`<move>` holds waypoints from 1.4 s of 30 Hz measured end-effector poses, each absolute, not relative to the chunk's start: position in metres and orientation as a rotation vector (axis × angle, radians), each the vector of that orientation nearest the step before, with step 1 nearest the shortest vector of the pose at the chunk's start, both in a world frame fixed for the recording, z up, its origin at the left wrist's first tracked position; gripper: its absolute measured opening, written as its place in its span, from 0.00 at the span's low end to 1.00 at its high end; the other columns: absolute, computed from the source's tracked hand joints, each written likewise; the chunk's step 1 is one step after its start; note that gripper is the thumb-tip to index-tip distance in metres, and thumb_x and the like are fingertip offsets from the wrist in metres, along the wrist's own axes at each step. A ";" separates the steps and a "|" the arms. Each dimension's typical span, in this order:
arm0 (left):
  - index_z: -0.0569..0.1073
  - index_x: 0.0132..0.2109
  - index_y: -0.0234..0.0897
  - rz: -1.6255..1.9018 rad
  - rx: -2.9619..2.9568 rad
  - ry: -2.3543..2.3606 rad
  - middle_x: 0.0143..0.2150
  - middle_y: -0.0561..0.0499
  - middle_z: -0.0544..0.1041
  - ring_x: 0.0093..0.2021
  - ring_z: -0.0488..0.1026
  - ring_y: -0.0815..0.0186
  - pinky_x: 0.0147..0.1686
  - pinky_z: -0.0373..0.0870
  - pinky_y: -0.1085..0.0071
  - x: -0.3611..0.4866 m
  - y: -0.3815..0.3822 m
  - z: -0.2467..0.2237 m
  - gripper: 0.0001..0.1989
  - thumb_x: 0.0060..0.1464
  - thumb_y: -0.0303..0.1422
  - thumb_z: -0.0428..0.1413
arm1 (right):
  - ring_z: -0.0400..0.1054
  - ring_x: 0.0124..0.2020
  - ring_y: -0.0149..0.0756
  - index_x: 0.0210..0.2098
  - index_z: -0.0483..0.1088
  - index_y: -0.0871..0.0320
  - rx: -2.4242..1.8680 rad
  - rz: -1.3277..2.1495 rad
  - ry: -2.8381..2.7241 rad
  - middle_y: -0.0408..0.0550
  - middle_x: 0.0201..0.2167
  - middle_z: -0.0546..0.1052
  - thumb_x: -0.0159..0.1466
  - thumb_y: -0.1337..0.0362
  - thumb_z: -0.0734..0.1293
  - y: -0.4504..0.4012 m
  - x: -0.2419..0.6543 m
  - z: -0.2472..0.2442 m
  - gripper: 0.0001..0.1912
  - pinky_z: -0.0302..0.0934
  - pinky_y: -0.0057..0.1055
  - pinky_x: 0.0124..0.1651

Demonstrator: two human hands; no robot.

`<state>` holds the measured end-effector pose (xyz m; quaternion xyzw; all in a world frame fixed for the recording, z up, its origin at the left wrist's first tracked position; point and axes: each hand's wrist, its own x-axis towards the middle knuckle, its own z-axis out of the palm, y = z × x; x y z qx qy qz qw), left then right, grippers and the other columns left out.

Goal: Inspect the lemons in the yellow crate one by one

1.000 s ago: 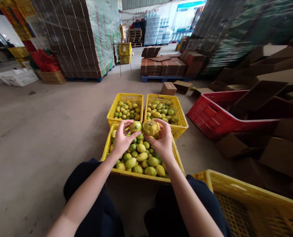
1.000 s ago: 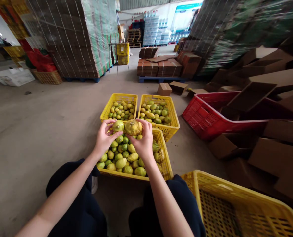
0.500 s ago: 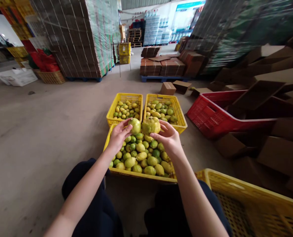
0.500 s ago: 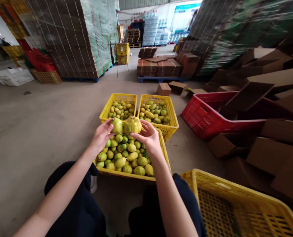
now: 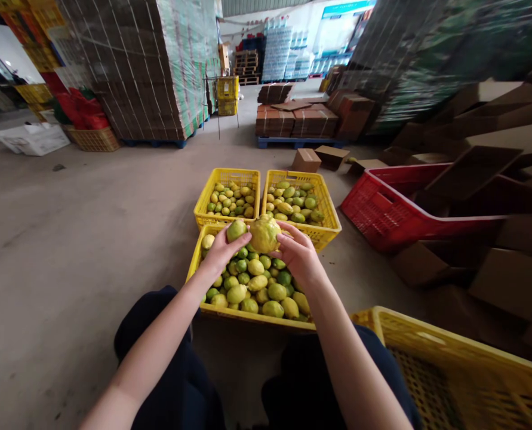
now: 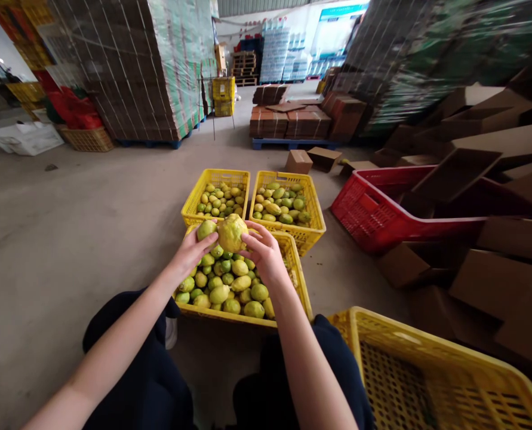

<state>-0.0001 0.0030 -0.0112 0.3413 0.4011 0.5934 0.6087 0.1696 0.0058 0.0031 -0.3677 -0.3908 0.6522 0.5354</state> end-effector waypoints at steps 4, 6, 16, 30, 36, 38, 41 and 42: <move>0.73 0.43 0.39 1.393 0.706 0.900 0.43 0.52 0.78 0.46 0.75 0.64 0.49 0.71 0.65 0.004 0.002 -0.014 0.18 0.42 0.30 0.67 | 0.75 0.29 0.36 0.37 0.73 0.54 -0.875 1.608 -0.900 0.41 0.31 0.79 0.48 0.57 0.75 0.004 0.169 0.006 0.18 0.71 0.32 0.31; 0.72 0.41 0.39 1.395 0.683 0.862 0.43 0.52 0.78 0.47 0.75 0.62 0.49 0.71 0.65 0.006 0.002 -0.013 0.16 0.44 0.32 0.66 | 0.75 0.29 0.36 0.37 0.73 0.54 -0.906 1.592 -0.905 0.42 0.32 0.79 0.48 0.55 0.75 0.003 0.167 0.006 0.19 0.71 0.31 0.31; 0.76 0.41 0.37 1.381 0.794 0.729 0.47 0.47 0.79 0.55 0.71 0.58 0.54 0.65 0.65 0.009 0.005 -0.009 0.18 0.46 0.43 0.65 | 0.75 0.43 0.44 0.39 0.75 0.54 -0.921 1.574 -0.905 0.46 0.42 0.80 0.44 0.57 0.78 0.002 0.161 0.001 0.23 0.72 0.38 0.42; 0.71 0.36 0.36 1.408 0.588 0.794 0.39 0.50 0.79 0.48 0.75 0.61 0.48 0.71 0.66 0.002 0.008 -0.009 0.12 0.49 0.38 0.63 | 0.73 0.46 0.43 0.35 0.75 0.54 -0.884 1.629 -0.795 0.46 0.40 0.80 0.50 0.58 0.73 0.009 0.162 -0.001 0.14 0.68 0.34 0.45; 0.75 0.38 0.34 1.410 0.530 0.859 0.41 0.48 0.79 0.45 0.76 0.61 0.47 0.74 0.64 0.000 0.008 -0.004 0.09 0.51 0.34 0.63 | 0.74 0.42 0.39 0.37 0.76 0.55 -0.830 1.664 -0.714 0.44 0.39 0.81 0.53 0.62 0.70 0.013 0.165 -0.002 0.11 0.69 0.29 0.39; 0.75 0.39 0.34 1.398 0.499 0.859 0.41 0.47 0.79 0.45 0.76 0.62 0.47 0.75 0.64 -0.001 0.008 -0.003 0.09 0.52 0.33 0.62 | 0.75 0.41 0.41 0.36 0.75 0.56 -0.822 1.710 -0.666 0.45 0.36 0.81 0.54 0.63 0.69 0.014 0.167 -0.002 0.10 0.71 0.33 0.40; 0.75 0.40 0.34 1.378 0.460 0.851 0.43 0.47 0.79 0.45 0.76 0.62 0.46 0.76 0.64 -0.001 0.008 -0.001 0.07 0.55 0.33 0.59 | 0.76 0.40 0.46 0.34 0.75 0.57 -0.832 1.765 -0.618 0.48 0.33 0.82 0.54 0.64 0.66 0.014 0.170 -0.003 0.09 0.72 0.42 0.42; 0.75 0.41 0.34 1.377 0.450 0.857 0.43 0.47 0.79 0.45 0.77 0.62 0.45 0.76 0.64 -0.001 0.008 -0.001 0.06 0.56 0.32 0.58 | 0.76 0.41 0.47 0.34 0.75 0.57 -0.838 1.773 -0.606 0.49 0.33 0.82 0.54 0.64 0.66 0.014 0.171 -0.003 0.09 0.73 0.44 0.43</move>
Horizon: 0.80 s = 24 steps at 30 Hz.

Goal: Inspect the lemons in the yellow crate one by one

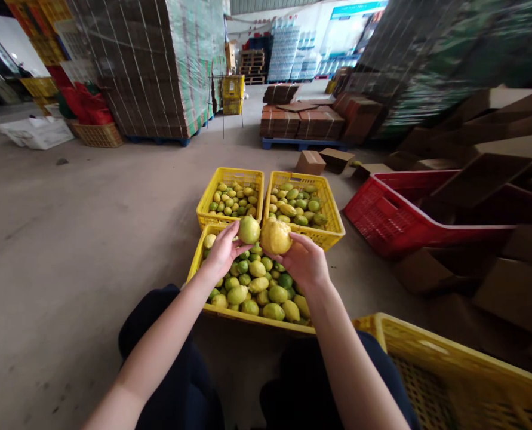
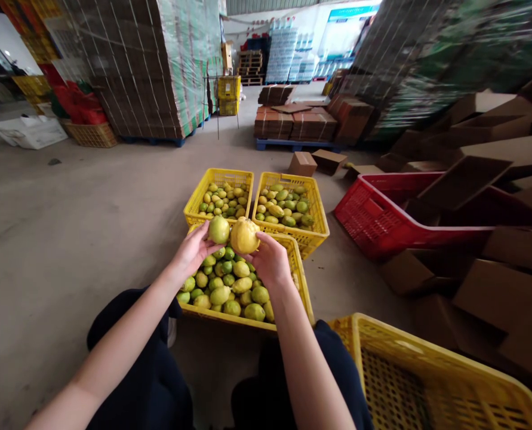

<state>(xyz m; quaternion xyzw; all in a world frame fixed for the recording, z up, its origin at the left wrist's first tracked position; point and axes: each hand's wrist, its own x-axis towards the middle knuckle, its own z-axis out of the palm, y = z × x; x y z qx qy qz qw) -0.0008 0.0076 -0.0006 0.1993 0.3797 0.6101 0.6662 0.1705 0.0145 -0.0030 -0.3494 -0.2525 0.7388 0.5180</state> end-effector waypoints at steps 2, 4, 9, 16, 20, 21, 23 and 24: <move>0.74 0.41 0.35 1.377 0.437 0.876 0.45 0.46 0.79 0.45 0.77 0.62 0.46 0.77 0.63 0.000 0.008 0.000 0.06 0.58 0.31 0.55 | 0.76 0.40 0.47 0.34 0.75 0.58 -0.852 1.786 -0.591 0.50 0.34 0.82 0.54 0.64 0.65 0.014 0.170 -0.002 0.10 0.73 0.44 0.42; 0.74 0.41 0.34 1.365 0.437 0.887 0.45 0.45 0.79 0.46 0.77 0.60 0.46 0.77 0.62 0.000 0.008 0.000 0.08 0.60 0.32 0.53 | 0.76 0.37 0.45 0.36 0.75 0.59 -0.860 1.787 -0.597 0.50 0.36 0.82 0.55 0.63 0.66 0.014 0.167 0.000 0.11 0.74 0.42 0.40; 0.75 0.44 0.34 1.272 0.597 0.871 0.47 0.42 0.78 0.51 0.75 0.55 0.49 0.75 0.58 0.000 0.006 -0.002 0.13 0.55 0.38 0.58 | 0.75 0.35 0.39 0.37 0.75 0.58 -0.907 1.659 -0.726 0.46 0.36 0.81 0.51 0.62 0.73 0.010 0.158 0.002 0.15 0.74 0.33 0.35; 0.75 0.44 0.36 1.253 0.793 0.880 0.49 0.45 0.78 0.51 0.74 0.56 0.54 0.71 0.57 0.002 0.002 -0.007 0.15 0.48 0.35 0.64 | 0.75 0.32 0.37 0.35 0.75 0.57 -0.932 1.664 -0.727 0.46 0.35 0.80 0.51 0.62 0.73 0.007 0.157 0.002 0.12 0.73 0.31 0.31; 0.74 0.44 0.36 1.256 0.798 0.867 0.46 0.45 0.79 0.47 0.77 0.58 0.50 0.73 0.59 0.001 0.005 -0.012 0.16 0.49 0.37 0.64 | 0.74 0.26 0.36 0.32 0.75 0.58 -0.865 1.735 -0.635 0.48 0.29 0.80 0.54 0.60 0.69 0.007 0.159 0.007 0.09 0.72 0.30 0.27; 0.74 0.45 0.36 1.249 0.818 0.887 0.47 0.45 0.79 0.46 0.77 0.58 0.49 0.74 0.59 0.002 0.006 -0.013 0.17 0.49 0.38 0.64 | 0.73 0.24 0.35 0.32 0.75 0.59 -0.858 1.742 -0.642 0.48 0.28 0.80 0.55 0.59 0.68 0.007 0.160 0.007 0.10 0.71 0.29 0.25; 0.74 0.45 0.37 1.231 0.855 0.936 0.47 0.45 0.79 0.46 0.77 0.57 0.47 0.75 0.61 0.002 0.006 -0.014 0.18 0.49 0.41 0.63 | 0.71 0.20 0.35 0.32 0.75 0.59 -0.849 1.759 -0.680 0.49 0.26 0.79 0.56 0.56 0.67 0.007 0.161 0.008 0.13 0.68 0.28 0.21; 0.74 0.44 0.37 1.221 0.868 0.951 0.47 0.45 0.79 0.46 0.77 0.57 0.46 0.75 0.61 0.003 0.006 -0.014 0.18 0.50 0.43 0.62 | 0.70 0.18 0.34 0.32 0.75 0.60 -0.844 1.771 -0.697 0.49 0.25 0.79 0.56 0.54 0.66 0.007 0.161 0.007 0.14 0.66 0.28 0.19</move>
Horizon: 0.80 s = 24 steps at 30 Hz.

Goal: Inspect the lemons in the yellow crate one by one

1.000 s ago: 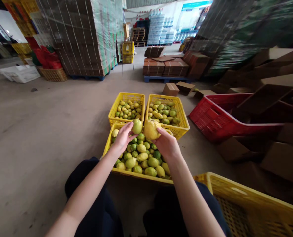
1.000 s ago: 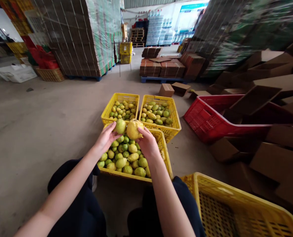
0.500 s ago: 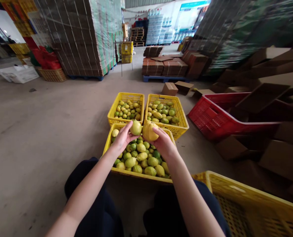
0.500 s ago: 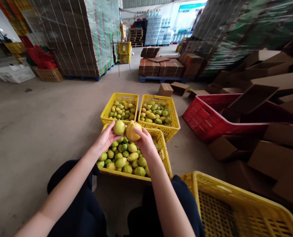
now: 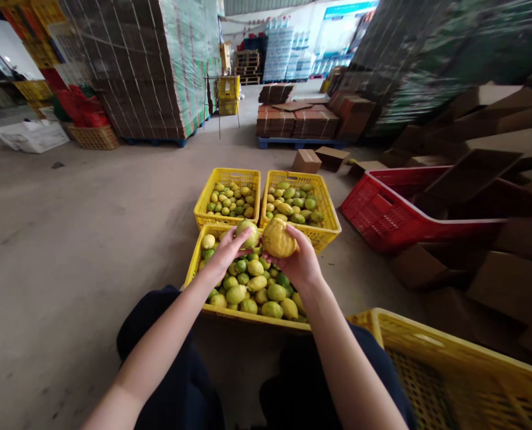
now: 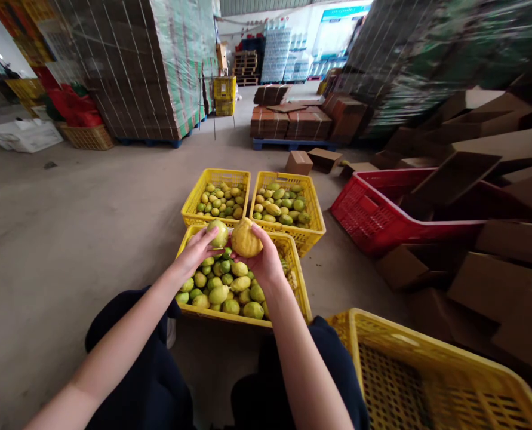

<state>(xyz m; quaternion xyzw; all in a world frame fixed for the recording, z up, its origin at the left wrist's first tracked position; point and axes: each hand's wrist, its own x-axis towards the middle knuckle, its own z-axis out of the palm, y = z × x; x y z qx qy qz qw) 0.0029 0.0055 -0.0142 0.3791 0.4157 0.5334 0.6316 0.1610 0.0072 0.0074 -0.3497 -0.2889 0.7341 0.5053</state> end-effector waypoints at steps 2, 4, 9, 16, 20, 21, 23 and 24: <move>0.74 0.44 0.37 1.202 0.880 0.957 0.46 0.45 0.79 0.46 0.77 0.57 0.43 0.75 0.63 0.004 0.005 -0.014 0.19 0.51 0.46 0.60 | 0.69 0.16 0.33 0.31 0.74 0.60 -0.823 1.793 -0.709 0.50 0.24 0.79 0.57 0.51 0.64 0.008 0.162 0.006 0.18 0.63 0.27 0.17; 0.75 0.44 0.36 1.183 0.884 0.946 0.44 0.44 0.79 0.45 0.77 0.57 0.42 0.76 0.64 0.005 0.005 -0.012 0.21 0.53 0.48 0.58 | 0.67 0.15 0.32 0.31 0.74 0.60 -0.796 1.808 -0.690 0.50 0.25 0.79 0.57 0.49 0.63 0.008 0.162 0.006 0.20 0.60 0.26 0.15; 0.74 0.46 0.35 1.173 0.903 0.948 0.46 0.43 0.79 0.45 0.77 0.57 0.40 0.76 0.65 0.004 0.006 -0.013 0.23 0.54 0.50 0.55 | 0.67 0.18 0.32 0.32 0.73 0.59 -0.740 1.819 -0.628 0.51 0.25 0.79 0.58 0.51 0.63 0.009 0.161 0.007 0.17 0.60 0.25 0.17; 0.75 0.45 0.36 1.238 0.915 0.954 0.52 0.44 0.76 0.50 0.74 0.56 0.43 0.75 0.65 0.009 0.004 -0.013 0.22 0.53 0.49 0.57 | 0.68 0.20 0.33 0.31 0.73 0.58 -0.745 1.832 -0.605 0.49 0.26 0.79 0.57 0.52 0.62 0.010 0.161 0.006 0.16 0.59 0.26 0.17; 0.75 0.47 0.35 1.237 0.886 0.932 0.50 0.42 0.77 0.51 0.74 0.54 0.44 0.74 0.62 0.008 0.006 -0.014 0.25 0.53 0.51 0.56 | 0.68 0.21 0.34 0.32 0.73 0.56 -0.765 1.806 -0.624 0.49 0.28 0.79 0.57 0.51 0.63 0.009 0.161 0.006 0.16 0.57 0.26 0.17; 0.75 0.47 0.35 1.245 0.874 0.928 0.50 0.42 0.77 0.52 0.74 0.54 0.45 0.74 0.62 0.008 0.006 -0.014 0.25 0.53 0.51 0.56 | 0.68 0.21 0.34 0.32 0.73 0.56 -0.779 1.801 -0.632 0.49 0.27 0.79 0.56 0.50 0.63 0.009 0.161 0.005 0.16 0.56 0.27 0.17; 0.75 0.48 0.36 1.269 0.854 0.935 0.50 0.43 0.77 0.54 0.72 0.54 0.48 0.73 0.62 0.006 0.006 -0.016 0.23 0.52 0.49 0.57 | 0.67 0.20 0.34 0.31 0.72 0.56 -0.827 1.785 -0.638 0.47 0.25 0.78 0.55 0.51 0.64 0.009 0.160 0.005 0.15 0.55 0.27 0.17; 0.75 0.48 0.37 1.279 0.852 0.944 0.51 0.44 0.77 0.56 0.71 0.53 0.49 0.73 0.62 0.006 0.006 -0.017 0.23 0.52 0.48 0.58 | 0.67 0.20 0.34 0.31 0.72 0.56 -0.852 1.771 -0.635 0.46 0.24 0.77 0.55 0.51 0.64 0.009 0.159 0.005 0.15 0.55 0.27 0.17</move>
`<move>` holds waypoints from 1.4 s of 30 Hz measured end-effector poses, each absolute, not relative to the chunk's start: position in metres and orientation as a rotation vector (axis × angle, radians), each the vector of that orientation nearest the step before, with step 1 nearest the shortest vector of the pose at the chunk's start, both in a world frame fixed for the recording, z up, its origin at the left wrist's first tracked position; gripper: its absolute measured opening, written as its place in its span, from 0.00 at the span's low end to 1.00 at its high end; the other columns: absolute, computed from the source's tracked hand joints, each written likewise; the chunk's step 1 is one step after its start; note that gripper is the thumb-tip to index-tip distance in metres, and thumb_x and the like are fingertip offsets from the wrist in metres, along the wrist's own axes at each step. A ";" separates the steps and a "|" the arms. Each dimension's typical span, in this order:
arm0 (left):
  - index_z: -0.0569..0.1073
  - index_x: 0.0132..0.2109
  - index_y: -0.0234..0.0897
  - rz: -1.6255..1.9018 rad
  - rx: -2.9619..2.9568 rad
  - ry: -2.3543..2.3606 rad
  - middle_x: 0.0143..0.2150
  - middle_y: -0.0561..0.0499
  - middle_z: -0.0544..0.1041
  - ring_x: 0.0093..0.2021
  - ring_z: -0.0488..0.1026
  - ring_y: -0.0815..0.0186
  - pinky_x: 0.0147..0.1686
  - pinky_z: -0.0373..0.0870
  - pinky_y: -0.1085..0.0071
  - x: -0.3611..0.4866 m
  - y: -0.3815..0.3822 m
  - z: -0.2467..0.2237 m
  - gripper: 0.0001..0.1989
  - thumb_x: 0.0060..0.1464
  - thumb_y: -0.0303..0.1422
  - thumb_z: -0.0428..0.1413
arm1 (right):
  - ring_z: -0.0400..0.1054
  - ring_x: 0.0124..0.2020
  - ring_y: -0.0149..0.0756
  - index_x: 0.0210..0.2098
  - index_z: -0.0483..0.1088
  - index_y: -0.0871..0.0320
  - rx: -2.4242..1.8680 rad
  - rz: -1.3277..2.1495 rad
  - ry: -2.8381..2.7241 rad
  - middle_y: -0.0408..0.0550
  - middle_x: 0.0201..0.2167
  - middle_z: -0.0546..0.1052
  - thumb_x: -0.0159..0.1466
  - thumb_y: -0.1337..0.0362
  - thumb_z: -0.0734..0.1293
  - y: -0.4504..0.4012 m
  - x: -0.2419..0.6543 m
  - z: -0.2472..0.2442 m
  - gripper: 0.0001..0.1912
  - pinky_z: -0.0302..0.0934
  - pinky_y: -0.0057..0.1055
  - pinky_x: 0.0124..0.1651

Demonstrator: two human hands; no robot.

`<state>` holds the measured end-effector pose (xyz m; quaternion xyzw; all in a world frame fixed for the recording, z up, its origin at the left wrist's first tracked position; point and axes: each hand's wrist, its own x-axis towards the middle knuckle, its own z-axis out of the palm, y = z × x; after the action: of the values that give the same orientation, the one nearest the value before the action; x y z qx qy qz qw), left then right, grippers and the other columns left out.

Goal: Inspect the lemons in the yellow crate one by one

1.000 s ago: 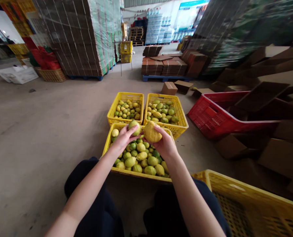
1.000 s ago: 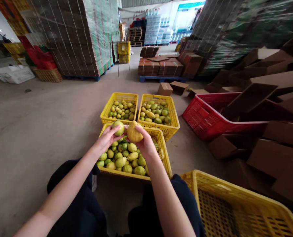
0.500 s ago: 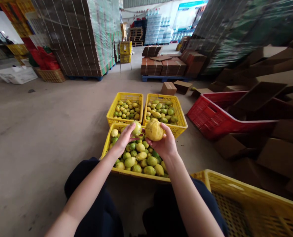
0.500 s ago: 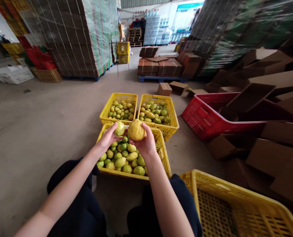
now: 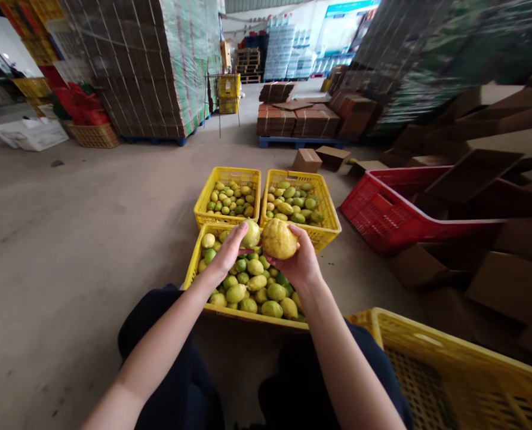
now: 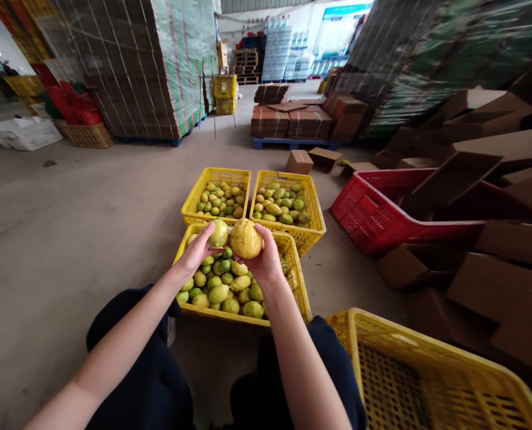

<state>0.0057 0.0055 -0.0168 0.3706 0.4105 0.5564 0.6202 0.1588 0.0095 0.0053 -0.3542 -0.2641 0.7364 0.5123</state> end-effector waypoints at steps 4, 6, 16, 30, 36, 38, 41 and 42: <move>0.76 0.48 0.40 1.287 0.872 0.969 0.53 0.46 0.76 0.59 0.68 0.52 0.53 0.70 0.59 0.003 0.003 -0.021 0.21 0.51 0.46 0.60 | 0.67 0.20 0.34 0.30 0.70 0.55 -0.901 1.730 -0.621 0.44 0.20 0.74 0.54 0.54 0.65 0.009 0.156 0.006 0.12 0.53 0.25 0.16; 0.76 0.48 0.40 1.276 0.877 0.969 0.52 0.46 0.77 0.59 0.68 0.51 0.53 0.70 0.57 0.003 0.003 -0.022 0.20 0.51 0.46 0.60 | 0.67 0.19 0.34 0.29 0.70 0.56 -0.907 1.736 -0.610 0.43 0.20 0.74 0.54 0.54 0.65 0.009 0.156 0.006 0.12 0.52 0.25 0.15; 0.77 0.47 0.37 1.269 0.836 0.948 0.50 0.44 0.78 0.59 0.69 0.51 0.53 0.70 0.58 0.005 0.005 -0.020 0.20 0.52 0.46 0.59 | 0.66 0.19 0.34 0.30 0.70 0.56 -0.840 1.797 -0.564 0.44 0.20 0.74 0.55 0.53 0.65 0.010 0.158 0.006 0.12 0.55 0.27 0.16; 0.75 0.49 0.35 1.214 0.813 0.929 0.49 0.43 0.78 0.53 0.73 0.52 0.49 0.72 0.59 0.007 0.003 -0.012 0.24 0.52 0.48 0.58 | 0.66 0.20 0.34 0.29 0.71 0.56 -0.833 1.814 -0.559 0.45 0.21 0.75 0.55 0.52 0.65 0.010 0.159 0.006 0.13 0.54 0.27 0.17; 0.75 0.48 0.34 1.203 0.824 0.918 0.51 0.42 0.78 0.56 0.71 0.51 0.49 0.72 0.59 0.007 0.003 -0.012 0.25 0.52 0.49 0.57 | 0.66 0.20 0.34 0.30 0.71 0.56 -0.844 1.811 -0.528 0.44 0.22 0.75 0.55 0.53 0.65 0.009 0.158 0.007 0.13 0.55 0.27 0.18; 0.76 0.48 0.34 1.215 0.820 0.913 0.50 0.42 0.78 0.56 0.71 0.51 0.49 0.72 0.59 0.007 0.003 -0.013 0.24 0.52 0.49 0.57 | 0.66 0.20 0.34 0.29 0.71 0.56 -0.837 1.811 -0.529 0.45 0.22 0.75 0.55 0.53 0.65 0.009 0.158 0.007 0.13 0.55 0.27 0.18; 0.76 0.47 0.35 1.240 0.805 0.921 0.48 0.43 0.79 0.56 0.71 0.51 0.50 0.72 0.59 0.007 0.003 -0.013 0.23 0.52 0.47 0.58 | 0.67 0.21 0.35 0.30 0.70 0.55 -0.825 1.807 -0.548 0.45 0.22 0.75 0.54 0.52 0.65 0.010 0.158 0.006 0.13 0.54 0.27 0.18; 0.77 0.47 0.35 1.244 0.802 0.924 0.48 0.43 0.79 0.56 0.71 0.51 0.50 0.71 0.59 0.008 0.003 -0.013 0.22 0.51 0.47 0.59 | 0.67 0.21 0.35 0.30 0.70 0.55 -0.821 1.804 -0.557 0.44 0.22 0.75 0.54 0.52 0.65 0.010 0.158 0.006 0.13 0.54 0.27 0.18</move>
<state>0.0077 0.0035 -0.0132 0.3518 0.4057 0.5461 0.6430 0.1581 0.0099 0.0056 -0.3417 -0.2319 0.7509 0.5154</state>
